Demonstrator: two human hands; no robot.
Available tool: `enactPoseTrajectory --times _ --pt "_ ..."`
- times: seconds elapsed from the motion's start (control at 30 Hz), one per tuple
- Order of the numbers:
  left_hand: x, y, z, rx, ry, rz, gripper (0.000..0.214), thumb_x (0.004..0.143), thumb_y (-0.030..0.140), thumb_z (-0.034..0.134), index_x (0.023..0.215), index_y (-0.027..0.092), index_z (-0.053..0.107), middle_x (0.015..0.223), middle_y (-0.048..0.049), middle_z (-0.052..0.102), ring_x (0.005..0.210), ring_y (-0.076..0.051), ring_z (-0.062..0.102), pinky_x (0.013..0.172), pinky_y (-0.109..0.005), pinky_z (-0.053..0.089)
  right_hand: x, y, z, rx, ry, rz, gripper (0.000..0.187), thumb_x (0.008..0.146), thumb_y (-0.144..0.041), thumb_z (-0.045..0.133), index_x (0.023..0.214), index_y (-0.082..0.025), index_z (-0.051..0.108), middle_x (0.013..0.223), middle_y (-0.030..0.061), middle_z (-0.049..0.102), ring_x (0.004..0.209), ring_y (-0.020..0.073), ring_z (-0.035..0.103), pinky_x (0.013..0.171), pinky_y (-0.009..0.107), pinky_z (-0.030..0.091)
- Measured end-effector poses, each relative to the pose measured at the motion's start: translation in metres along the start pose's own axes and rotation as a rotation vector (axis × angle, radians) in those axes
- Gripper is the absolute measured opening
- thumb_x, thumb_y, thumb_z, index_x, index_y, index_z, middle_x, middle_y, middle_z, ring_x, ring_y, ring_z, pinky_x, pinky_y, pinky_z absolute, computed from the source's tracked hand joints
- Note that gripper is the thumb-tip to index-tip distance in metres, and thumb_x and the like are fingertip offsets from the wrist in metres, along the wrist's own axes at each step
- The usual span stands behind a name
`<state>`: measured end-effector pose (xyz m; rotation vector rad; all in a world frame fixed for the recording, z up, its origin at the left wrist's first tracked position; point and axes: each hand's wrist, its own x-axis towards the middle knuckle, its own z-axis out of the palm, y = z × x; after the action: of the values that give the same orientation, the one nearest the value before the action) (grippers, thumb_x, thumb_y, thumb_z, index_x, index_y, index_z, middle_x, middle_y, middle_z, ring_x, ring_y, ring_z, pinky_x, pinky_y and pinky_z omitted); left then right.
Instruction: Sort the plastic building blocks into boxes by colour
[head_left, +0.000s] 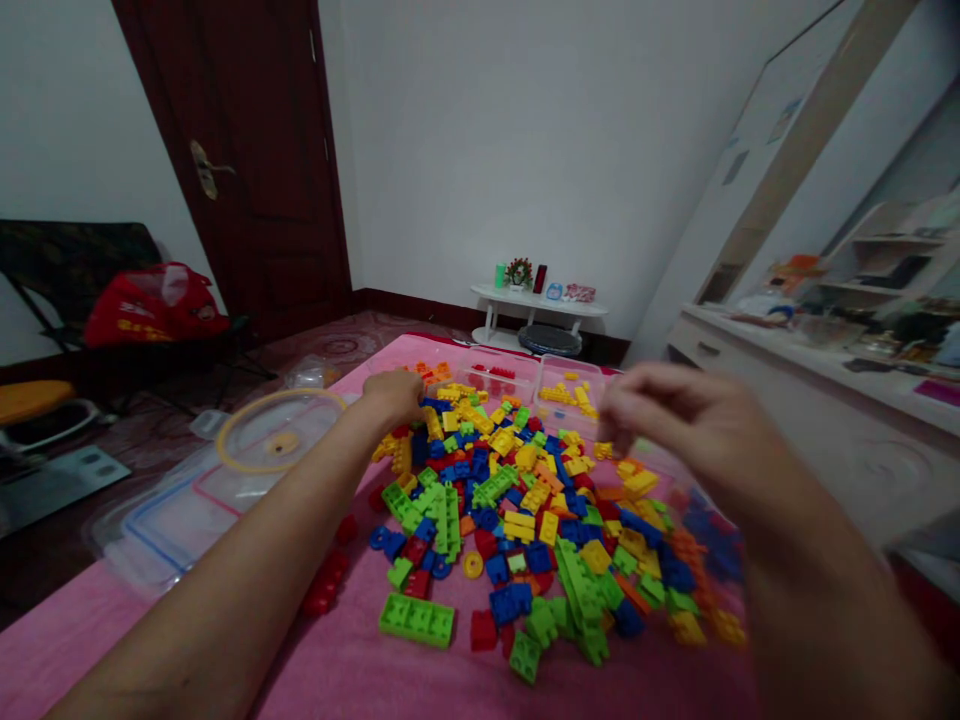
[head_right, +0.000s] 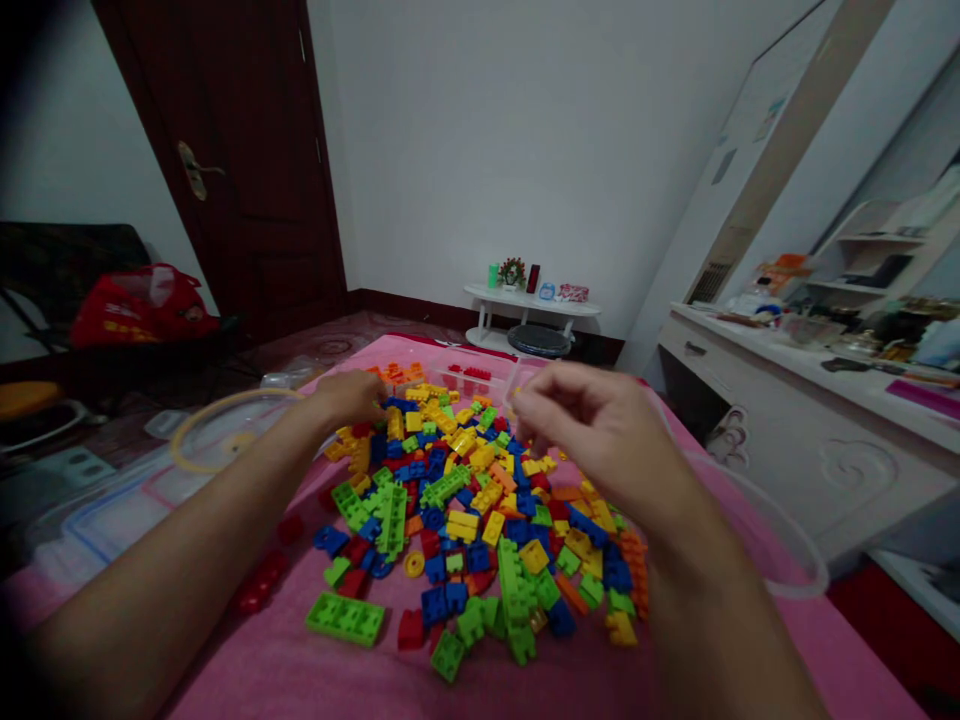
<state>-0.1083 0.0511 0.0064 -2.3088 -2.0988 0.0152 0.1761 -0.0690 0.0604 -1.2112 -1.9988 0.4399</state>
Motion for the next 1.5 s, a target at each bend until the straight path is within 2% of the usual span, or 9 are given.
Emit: enactPoseTrajectory --times 0.13,0.23,0.33,0.63,0.8,1.0,1.23,1.37,1.5 --pt "0.002 -0.001 0.003 0.062 -0.101 0.060 0.037 0.057 0.031 0.067 0.094 0.026 0.070 0.100 -0.0073 0.068 0.090 -0.025 0.062 0.074 -0.031 0.048 0.013 0.061 0.029 -0.663 -0.303 0.348 0.014 0.066 -0.030 0.065 0.065 -0.018 0.059 0.066 0.0025 0.060 0.063 0.0154 0.054 0.054 0.025 0.032" --pt "0.001 0.002 0.006 0.068 -0.125 0.070 0.042 0.055 0.026 0.068 0.097 0.025 0.069 0.102 -0.0084 0.067 0.091 -0.025 0.062 0.075 -0.030 0.048 0.013 0.100 0.043 -0.739 -0.412 0.437 0.017 0.064 -0.032 0.065 0.073 -0.019 0.058 0.076 0.0033 0.063 0.068 0.0159 0.055 0.054 0.024 0.031" --pt "0.001 0.004 0.010 0.064 -0.114 0.091 0.044 0.056 0.027 0.068 0.100 0.025 0.067 0.105 -0.0096 0.067 0.093 -0.027 0.061 0.074 -0.031 0.049 0.011 0.112 0.045 -0.696 -0.438 0.432 0.018 0.063 -0.026 0.063 0.079 -0.020 0.058 0.080 0.0026 0.064 0.070 0.0149 0.057 0.055 0.022 0.031" --pt "0.006 -0.001 0.011 0.006 -0.056 0.180 0.035 0.059 0.020 0.063 0.093 0.023 0.070 0.094 -0.0055 0.070 0.082 -0.019 0.063 0.067 -0.022 0.046 0.019 0.076 0.028 -0.563 -0.380 0.416 0.024 0.072 -0.041 0.057 0.081 -0.022 0.067 0.076 0.0038 0.066 0.062 0.0151 0.058 0.052 0.024 0.030" --pt "0.003 -0.002 0.003 -0.027 -0.041 0.189 0.024 0.062 0.033 0.062 0.081 0.021 0.071 0.082 -0.0055 0.070 0.072 -0.018 0.062 0.060 -0.022 0.042 0.018 0.082 0.033 -0.397 -0.392 0.369 0.024 0.072 -0.042 0.059 0.079 -0.020 0.066 0.066 0.0020 0.064 0.057 0.0132 0.057 0.050 0.022 0.032" --pt "0.003 -0.002 -0.003 -0.156 0.049 0.215 0.028 0.066 0.039 0.061 0.084 0.021 0.071 0.088 -0.0063 0.070 0.076 -0.017 0.061 0.064 -0.023 0.041 0.018 0.101 0.040 -0.487 -0.425 0.342 0.029 0.059 -0.025 0.068 0.087 -0.021 0.065 0.066 -0.0024 0.061 0.060 0.0122 0.055 0.050 0.020 0.030" --pt "0.001 0.002 -0.008 -0.349 0.172 0.223 0.028 0.068 0.038 0.060 0.086 0.020 0.071 0.087 -0.0069 0.070 0.072 -0.016 0.060 0.057 -0.023 0.039 0.020 0.072 0.038 -0.584 -0.285 0.264 0.023 0.075 -0.039 0.055 0.074 -0.019 0.066 0.064 0.0030 0.062 0.058 0.0131 0.053 0.051 0.023 0.029" --pt "0.000 0.004 -0.010 -0.426 0.262 0.224 0.024 0.069 0.036 0.060 0.082 0.018 0.071 0.082 -0.0072 0.069 0.070 -0.016 0.060 0.056 -0.024 0.039 0.020 0.056 0.054 -0.684 -0.186 0.222 0.027 0.077 -0.043 0.053 0.071 -0.019 0.063 0.069 0.0046 0.064 0.062 0.0161 0.056 0.053 0.024 0.030" --pt "-0.005 0.006 -0.016 -0.543 0.331 0.249 0.023 0.072 0.034 0.058 0.081 0.016 0.072 0.077 -0.0071 0.069 0.069 -0.016 0.061 0.058 -0.023 0.040 0.025 0.018 0.091 -0.474 -0.105 0.031 0.018 0.078 -0.028 0.052 0.090 -0.019 0.063 0.082 0.0040 0.065 0.072 0.0169 0.058 0.062 0.025 0.039"
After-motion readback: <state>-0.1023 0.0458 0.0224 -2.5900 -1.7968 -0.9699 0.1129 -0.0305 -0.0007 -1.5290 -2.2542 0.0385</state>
